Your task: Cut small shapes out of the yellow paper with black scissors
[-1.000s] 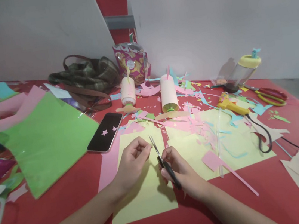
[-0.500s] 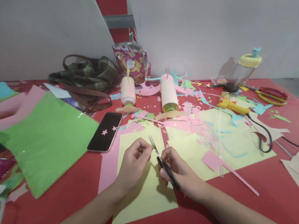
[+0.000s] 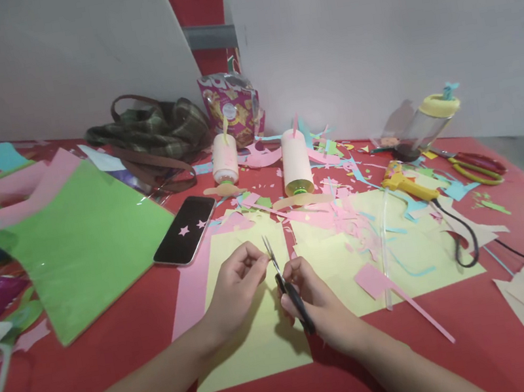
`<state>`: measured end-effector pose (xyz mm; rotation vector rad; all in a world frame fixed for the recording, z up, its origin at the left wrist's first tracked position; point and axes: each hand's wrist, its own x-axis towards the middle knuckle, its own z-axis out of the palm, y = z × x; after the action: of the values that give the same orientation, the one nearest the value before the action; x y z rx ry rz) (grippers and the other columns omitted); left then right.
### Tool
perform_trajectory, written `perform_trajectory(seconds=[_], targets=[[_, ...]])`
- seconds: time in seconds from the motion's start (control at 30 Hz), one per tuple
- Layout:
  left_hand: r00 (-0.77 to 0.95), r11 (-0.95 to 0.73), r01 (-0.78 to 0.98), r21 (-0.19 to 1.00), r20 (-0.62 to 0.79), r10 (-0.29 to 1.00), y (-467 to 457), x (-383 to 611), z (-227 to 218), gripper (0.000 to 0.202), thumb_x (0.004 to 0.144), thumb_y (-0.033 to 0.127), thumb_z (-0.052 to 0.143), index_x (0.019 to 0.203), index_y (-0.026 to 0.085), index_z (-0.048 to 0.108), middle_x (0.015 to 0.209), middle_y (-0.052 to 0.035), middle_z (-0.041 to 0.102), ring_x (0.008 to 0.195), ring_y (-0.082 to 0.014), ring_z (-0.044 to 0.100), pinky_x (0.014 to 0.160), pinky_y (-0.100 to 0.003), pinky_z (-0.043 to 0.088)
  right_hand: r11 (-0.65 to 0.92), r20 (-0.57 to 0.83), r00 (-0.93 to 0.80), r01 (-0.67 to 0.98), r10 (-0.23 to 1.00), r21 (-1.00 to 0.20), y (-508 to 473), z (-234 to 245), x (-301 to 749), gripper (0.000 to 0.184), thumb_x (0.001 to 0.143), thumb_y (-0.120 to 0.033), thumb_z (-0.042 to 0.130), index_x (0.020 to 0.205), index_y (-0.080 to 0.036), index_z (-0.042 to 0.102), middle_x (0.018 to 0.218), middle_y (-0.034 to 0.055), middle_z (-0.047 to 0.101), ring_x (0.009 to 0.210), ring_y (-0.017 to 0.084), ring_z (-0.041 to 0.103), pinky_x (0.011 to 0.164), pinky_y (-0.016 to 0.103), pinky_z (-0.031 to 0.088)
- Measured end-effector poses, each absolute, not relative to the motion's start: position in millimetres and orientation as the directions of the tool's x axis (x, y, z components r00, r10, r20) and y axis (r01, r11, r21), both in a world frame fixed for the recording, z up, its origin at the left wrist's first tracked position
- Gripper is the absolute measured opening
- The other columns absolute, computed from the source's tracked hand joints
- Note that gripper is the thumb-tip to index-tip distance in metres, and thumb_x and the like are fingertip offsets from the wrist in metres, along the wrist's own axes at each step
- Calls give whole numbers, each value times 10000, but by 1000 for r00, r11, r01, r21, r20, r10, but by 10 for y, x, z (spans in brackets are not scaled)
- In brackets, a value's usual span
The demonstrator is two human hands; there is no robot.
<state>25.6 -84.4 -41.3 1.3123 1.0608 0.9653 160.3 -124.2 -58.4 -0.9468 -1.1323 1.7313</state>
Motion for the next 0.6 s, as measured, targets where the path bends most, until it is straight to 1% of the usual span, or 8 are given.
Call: perform_trajectory(seconds=[0.17,0.33,0.43,0.6], targets=[[260,44,49,998,-55,964,-838,248,-404,175,764,180,427,602,163,362,547,65,325,496,-57,288,477,-176,264,-241,-143,-353,-252,925,-937,-1250,-590,1603,229,738,-358,530,826,-237,357,738,-12,435,549,98,401,539,256,368],[266,60,38,997,-68,961,-831,241,-397,175,766,194,426,606,165,360,546,66,318,488,-58,281,471,-179,261,-239,-151,-337,-236,929,-942,-1249,-563,1590,239,731,-365,538,819,-235,358,710,-25,424,543,94,401,521,247,359],[262,57,28,998,-62,963,-830,250,-395,177,768,205,425,608,166,361,551,65,319,492,-60,286,475,-181,265,-249,-166,-320,-237,933,-939,-1257,-555,1585,258,716,-371,554,808,-235,356,681,-37,420,526,90,399,492,236,352],[261,51,39,998,-59,964,-823,252,-410,174,763,218,434,611,167,367,559,63,327,494,-60,291,478,-181,268,-265,-195,-283,-234,939,-935,-1260,-562,1577,226,726,-342,548,769,-232,355,629,-60,427,444,61,359,429,205,321]])
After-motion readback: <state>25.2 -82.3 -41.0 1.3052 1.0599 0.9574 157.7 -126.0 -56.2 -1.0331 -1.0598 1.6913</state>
